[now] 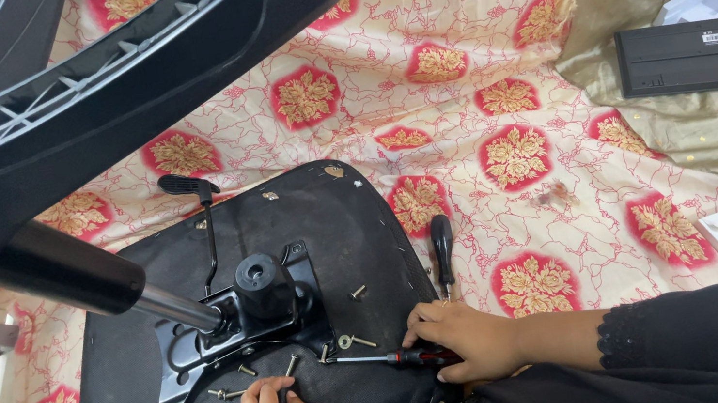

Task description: The person uses a screwdriver to tighten screws into the base of an office chair, securing the mounting plate to the seat. The person then places the screwdriver down and briefly adjusts the position of the chair base.

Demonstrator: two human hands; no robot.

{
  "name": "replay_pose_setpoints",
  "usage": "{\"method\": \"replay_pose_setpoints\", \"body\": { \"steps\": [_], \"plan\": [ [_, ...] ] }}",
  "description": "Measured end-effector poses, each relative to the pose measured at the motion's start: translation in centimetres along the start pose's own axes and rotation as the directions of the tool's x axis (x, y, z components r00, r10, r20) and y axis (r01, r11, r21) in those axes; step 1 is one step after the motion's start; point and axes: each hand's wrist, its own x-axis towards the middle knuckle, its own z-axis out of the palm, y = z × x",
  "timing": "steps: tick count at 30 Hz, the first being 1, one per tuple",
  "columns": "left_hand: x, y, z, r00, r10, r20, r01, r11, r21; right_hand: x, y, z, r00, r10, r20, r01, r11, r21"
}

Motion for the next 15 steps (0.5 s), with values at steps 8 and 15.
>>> {"method": "replay_pose_setpoints", "body": {
  "steps": [8,15],
  "plan": [
    [-0.06,-0.06,0.06,0.999,-0.023,0.030,0.023,0.999,0.023,0.29,0.17,0.08,0.999,0.032,0.021,-0.032,0.999,0.010],
    [0.11,0.20,-0.21,0.998,-0.036,0.044,0.036,0.999,0.019,0.43,-0.12,-0.12,0.994,0.087,0.063,-0.088,0.996,0.015]
  ]
}}
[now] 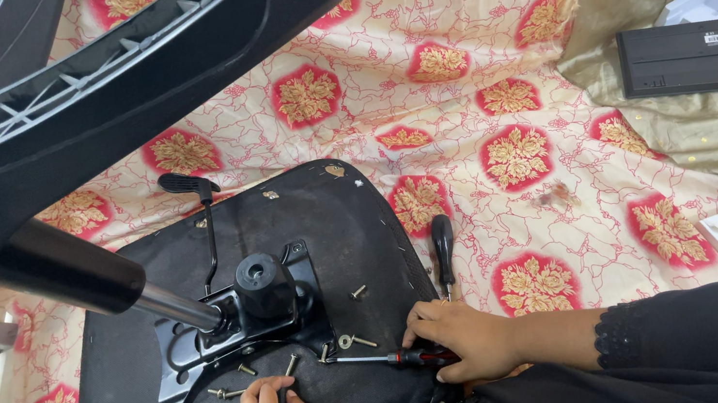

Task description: The person uses a screwdriver to tighten screws into the base of an office chair, securing the mounting plate to the seat. The person then places the screwdriver down and briefly adjusts the position of the chair base.

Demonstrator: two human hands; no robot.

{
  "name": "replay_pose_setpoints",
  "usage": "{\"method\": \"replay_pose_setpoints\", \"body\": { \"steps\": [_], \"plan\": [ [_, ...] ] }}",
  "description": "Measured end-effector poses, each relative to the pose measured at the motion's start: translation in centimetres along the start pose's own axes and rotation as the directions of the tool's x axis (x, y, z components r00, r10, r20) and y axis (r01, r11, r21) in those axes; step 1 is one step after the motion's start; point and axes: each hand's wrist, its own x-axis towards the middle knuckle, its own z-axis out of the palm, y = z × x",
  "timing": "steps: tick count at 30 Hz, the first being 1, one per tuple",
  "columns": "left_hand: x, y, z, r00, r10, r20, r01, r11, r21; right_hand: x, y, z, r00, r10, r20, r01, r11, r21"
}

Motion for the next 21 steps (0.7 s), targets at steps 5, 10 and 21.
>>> {"method": "replay_pose_setpoints", "body": {
  "steps": [5,10,21],
  "plan": [
    [0.02,0.12,-0.12,1.000,0.011,-0.012,-0.012,1.000,-0.007,-0.05,-0.08,0.02,1.000,-0.003,-0.009,0.003,1.000,-0.015],
    [-0.01,0.10,-0.06,1.000,0.007,-0.019,-0.008,1.000,-0.017,-0.19,-0.19,-0.01,1.000,-0.003,-0.018,0.003,1.000,-0.027],
    [0.11,0.60,-0.51,1.000,0.001,-0.009,-0.002,1.000,-0.027,-0.19,-0.52,-0.23,0.999,-0.015,-0.029,0.015,1.000,0.003]
  ]
}}
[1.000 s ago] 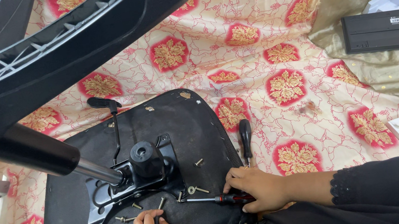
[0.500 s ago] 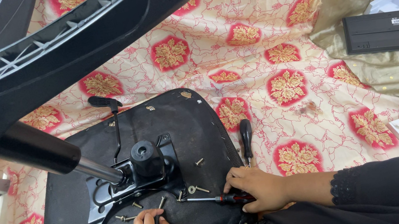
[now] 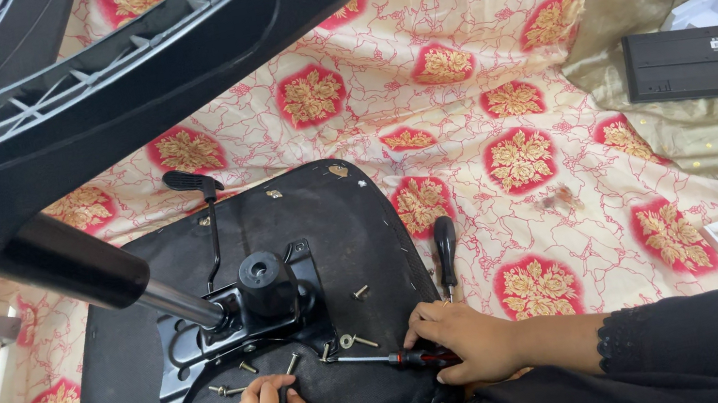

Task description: The person uses a screwdriver to tighten screws into the base of an office chair, securing the mounting plate to the seat. The person then places the screwdriver down and briefly adjusts the position of the chair base.

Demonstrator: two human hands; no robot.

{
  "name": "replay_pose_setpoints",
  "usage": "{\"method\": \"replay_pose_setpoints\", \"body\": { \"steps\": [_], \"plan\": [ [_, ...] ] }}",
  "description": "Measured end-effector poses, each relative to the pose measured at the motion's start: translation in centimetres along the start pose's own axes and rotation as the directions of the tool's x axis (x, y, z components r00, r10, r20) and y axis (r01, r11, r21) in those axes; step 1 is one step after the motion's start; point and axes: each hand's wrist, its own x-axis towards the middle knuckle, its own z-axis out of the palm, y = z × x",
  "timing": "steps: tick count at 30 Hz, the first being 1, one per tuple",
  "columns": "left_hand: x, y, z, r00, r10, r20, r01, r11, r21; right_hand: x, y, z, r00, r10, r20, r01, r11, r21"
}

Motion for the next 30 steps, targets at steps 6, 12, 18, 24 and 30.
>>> {"method": "replay_pose_setpoints", "body": {
  "steps": [6,12,18,24,30],
  "plan": [
    [-0.1,0.6,-0.7,1.000,-0.005,-0.003,0.005,0.999,-0.054,0.1,-0.6,-0.5,0.998,0.060,0.036,-0.060,0.998,0.002],
    [-0.2,1.1,-1.1,0.999,0.017,-0.051,-0.021,0.996,-0.087,0.0,-0.5,-0.6,0.996,0.063,0.059,-0.067,0.996,0.056],
    [-0.1,1.4,-1.3,0.999,0.005,-0.051,-0.009,0.997,-0.079,0.3,-0.5,-0.7,0.996,0.061,0.065,-0.064,0.997,0.045],
    [-0.1,1.6,-1.4,0.999,-0.006,-0.051,0.002,0.997,-0.081,0.3,-0.8,-0.9,0.993,0.083,0.080,-0.086,0.995,0.043],
    [-0.1,1.6,-1.4,0.998,-0.002,-0.058,-0.003,0.996,-0.085,0.5,-0.9,-1.0,0.993,0.089,0.083,-0.094,0.994,0.064]
  ]
}}
